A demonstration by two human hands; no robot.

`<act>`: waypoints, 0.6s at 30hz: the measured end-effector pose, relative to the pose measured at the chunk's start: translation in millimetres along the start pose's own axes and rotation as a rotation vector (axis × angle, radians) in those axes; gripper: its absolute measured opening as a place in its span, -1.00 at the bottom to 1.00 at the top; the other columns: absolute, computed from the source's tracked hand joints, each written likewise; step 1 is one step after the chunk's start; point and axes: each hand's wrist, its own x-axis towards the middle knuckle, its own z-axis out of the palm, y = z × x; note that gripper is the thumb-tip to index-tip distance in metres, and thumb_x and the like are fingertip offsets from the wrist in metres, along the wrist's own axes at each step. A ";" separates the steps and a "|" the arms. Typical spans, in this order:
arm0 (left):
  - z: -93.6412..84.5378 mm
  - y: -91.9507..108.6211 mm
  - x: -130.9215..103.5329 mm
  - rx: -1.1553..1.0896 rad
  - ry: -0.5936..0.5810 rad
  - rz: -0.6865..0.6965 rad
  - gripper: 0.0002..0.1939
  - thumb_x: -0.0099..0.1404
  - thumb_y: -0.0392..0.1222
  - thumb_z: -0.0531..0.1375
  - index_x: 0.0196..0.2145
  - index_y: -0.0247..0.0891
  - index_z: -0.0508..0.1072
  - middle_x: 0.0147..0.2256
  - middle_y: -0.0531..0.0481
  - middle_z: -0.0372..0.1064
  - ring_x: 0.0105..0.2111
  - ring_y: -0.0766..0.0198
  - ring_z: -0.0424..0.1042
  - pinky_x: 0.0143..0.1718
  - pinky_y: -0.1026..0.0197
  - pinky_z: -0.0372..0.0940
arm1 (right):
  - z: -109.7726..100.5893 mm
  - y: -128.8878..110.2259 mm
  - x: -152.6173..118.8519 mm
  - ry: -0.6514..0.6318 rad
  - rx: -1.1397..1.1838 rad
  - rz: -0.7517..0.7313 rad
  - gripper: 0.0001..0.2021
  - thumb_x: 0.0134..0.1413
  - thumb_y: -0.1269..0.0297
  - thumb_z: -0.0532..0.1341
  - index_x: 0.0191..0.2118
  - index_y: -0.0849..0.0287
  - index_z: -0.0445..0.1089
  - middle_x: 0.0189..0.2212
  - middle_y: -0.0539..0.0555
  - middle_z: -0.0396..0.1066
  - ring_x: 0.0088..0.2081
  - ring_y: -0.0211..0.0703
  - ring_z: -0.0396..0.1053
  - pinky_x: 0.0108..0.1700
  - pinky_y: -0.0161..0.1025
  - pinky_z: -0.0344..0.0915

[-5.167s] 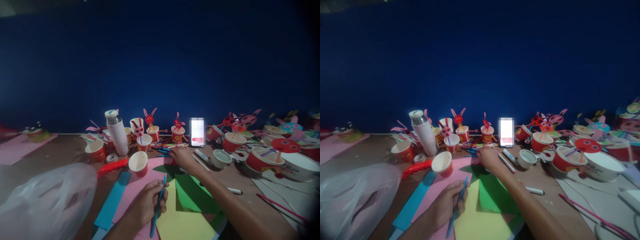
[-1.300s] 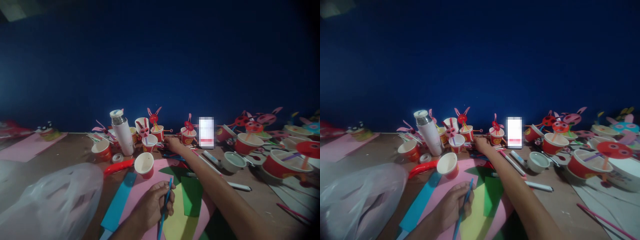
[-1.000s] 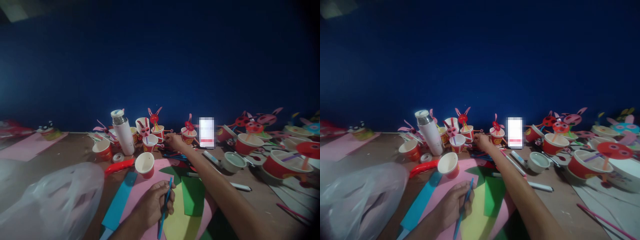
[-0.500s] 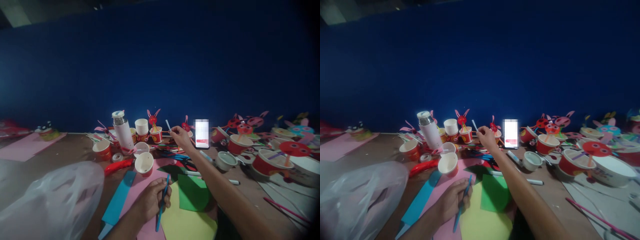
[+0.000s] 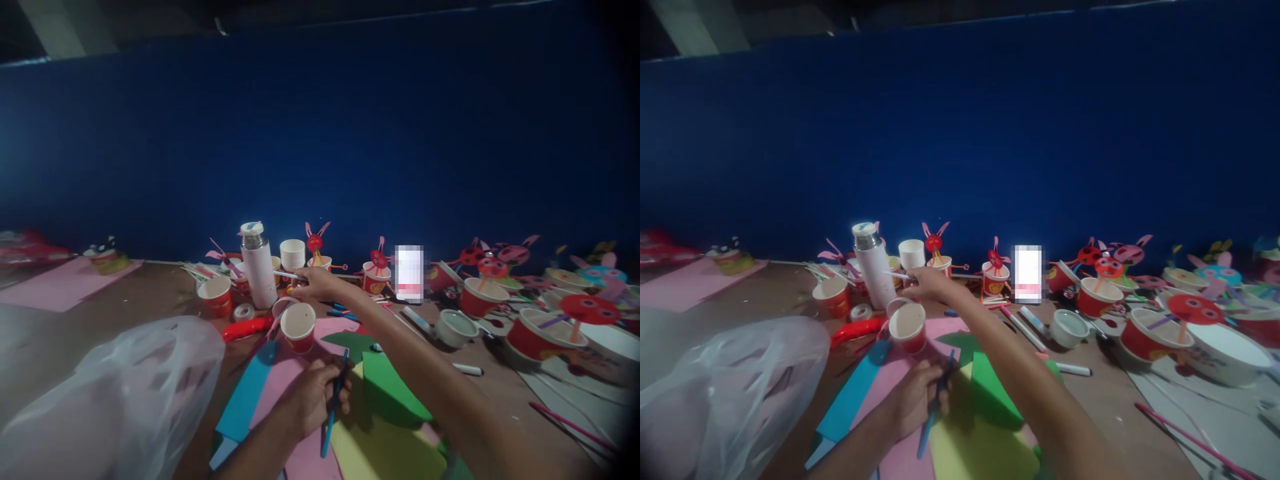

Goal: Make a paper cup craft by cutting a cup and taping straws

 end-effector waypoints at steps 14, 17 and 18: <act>-2.4 -0.2 3.6 0.011 -0.018 -0.006 -0.83 0.15 -0.25 0.08 -0.28 -0.34 0.36 -0.62 0.08 0.25 -0.73 0.42 0.17 -0.71 0.31 0.12 | 11.8 -7.5 28.6 -0.126 -0.399 0.027 -0.72 0.01 0.13 0.09 -0.23 0.16 0.39 -0.23 0.17 0.43 -0.19 0.01 0.36 -0.27 -0.26 0.18; -3.0 -1.2 4.6 0.012 -0.008 0.002 -0.85 0.13 -0.31 0.05 -0.32 -0.33 0.35 -0.61 0.08 0.24 -0.72 0.42 0.18 -0.69 0.31 0.13 | 6.3 -6.2 26.5 -0.100 -0.435 0.067 -0.69 0.06 0.14 0.05 -0.16 0.18 0.37 -0.19 0.21 0.42 -0.16 0.02 0.36 -0.24 -0.24 0.18; -3.1 -1.5 4.7 0.012 -0.011 0.006 -0.86 0.13 -0.31 0.05 -0.32 -0.33 0.35 -0.61 0.08 0.24 -0.72 0.42 0.19 -0.69 0.31 0.13 | 4.8 -5.7 25.6 -0.097 -0.437 0.073 -0.67 0.06 0.10 0.06 -0.14 0.17 0.37 -0.19 0.20 0.42 -0.17 0.02 0.36 -0.24 -0.25 0.19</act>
